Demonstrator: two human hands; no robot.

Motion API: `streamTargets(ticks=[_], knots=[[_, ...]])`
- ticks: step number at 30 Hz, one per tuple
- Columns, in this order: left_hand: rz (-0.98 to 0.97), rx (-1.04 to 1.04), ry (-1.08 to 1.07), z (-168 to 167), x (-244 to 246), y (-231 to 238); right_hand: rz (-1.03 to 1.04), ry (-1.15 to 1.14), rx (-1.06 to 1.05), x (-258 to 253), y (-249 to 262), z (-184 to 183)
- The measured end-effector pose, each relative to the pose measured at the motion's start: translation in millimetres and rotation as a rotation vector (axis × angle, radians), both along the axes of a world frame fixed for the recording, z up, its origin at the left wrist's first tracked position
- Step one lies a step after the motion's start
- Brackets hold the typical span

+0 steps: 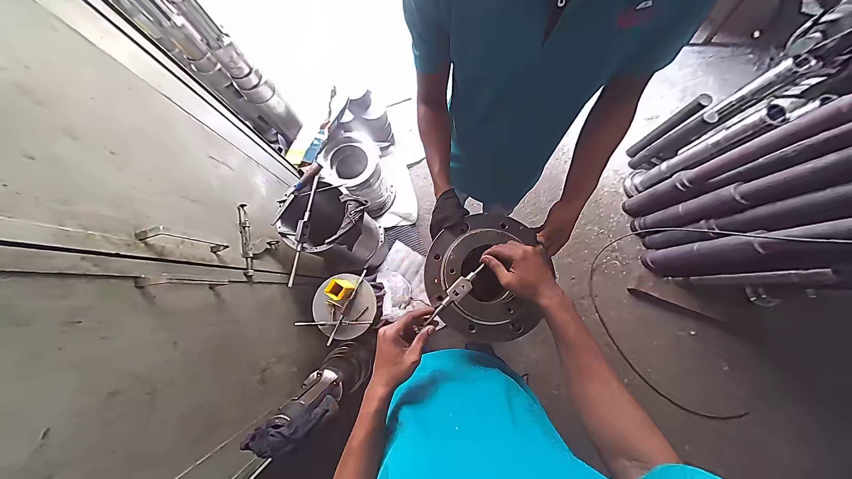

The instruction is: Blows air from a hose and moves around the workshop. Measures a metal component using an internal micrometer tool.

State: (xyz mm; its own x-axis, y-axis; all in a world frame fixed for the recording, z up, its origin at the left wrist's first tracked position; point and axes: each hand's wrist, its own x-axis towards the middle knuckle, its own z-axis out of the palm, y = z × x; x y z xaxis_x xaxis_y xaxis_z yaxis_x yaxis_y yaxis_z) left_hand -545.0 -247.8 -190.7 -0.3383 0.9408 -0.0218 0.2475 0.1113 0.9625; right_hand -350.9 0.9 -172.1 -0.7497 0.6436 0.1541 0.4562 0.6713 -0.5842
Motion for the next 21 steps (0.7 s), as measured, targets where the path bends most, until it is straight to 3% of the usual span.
streamTargets(ticks=[3,5,8,10,12,15,18,21], knots=[[0.128,0.076,0.053,-10.3,-12.1,17.4,-0.086,-0.061,-0.002,15.8,-22.5,-1.6],[0.157,0.045,0.103,-12.4,-32.2,52.4,-0.180,-0.151,0.021,27.2,-61.2,5.0],[-0.106,0.026,0.236,1.4,-55.5,128.8,-0.218,-0.190,0.014,25.3,-128.6,5.0],[-0.236,0.075,0.269,4.0,-62.1,152.3,-0.192,-0.220,0.000,22.2,-138.7,4.8],[-0.217,0.068,0.279,6.1,-69.5,133.8,-0.129,-0.317,-0.087,27.7,-110.2,16.6],[-0.036,0.026,0.263,-5.2,-58.4,68.5,-0.121,-0.371,-0.219,36.0,-55.2,26.2],[0.073,0.068,0.139,-9.7,-14.4,12.4,-0.064,-0.206,-0.146,16.9,-9.5,13.3],[0.221,0.074,-0.022,-5.5,22.9,-0.7,0.034,-0.219,-0.108,4.4,4.3,14.6]])
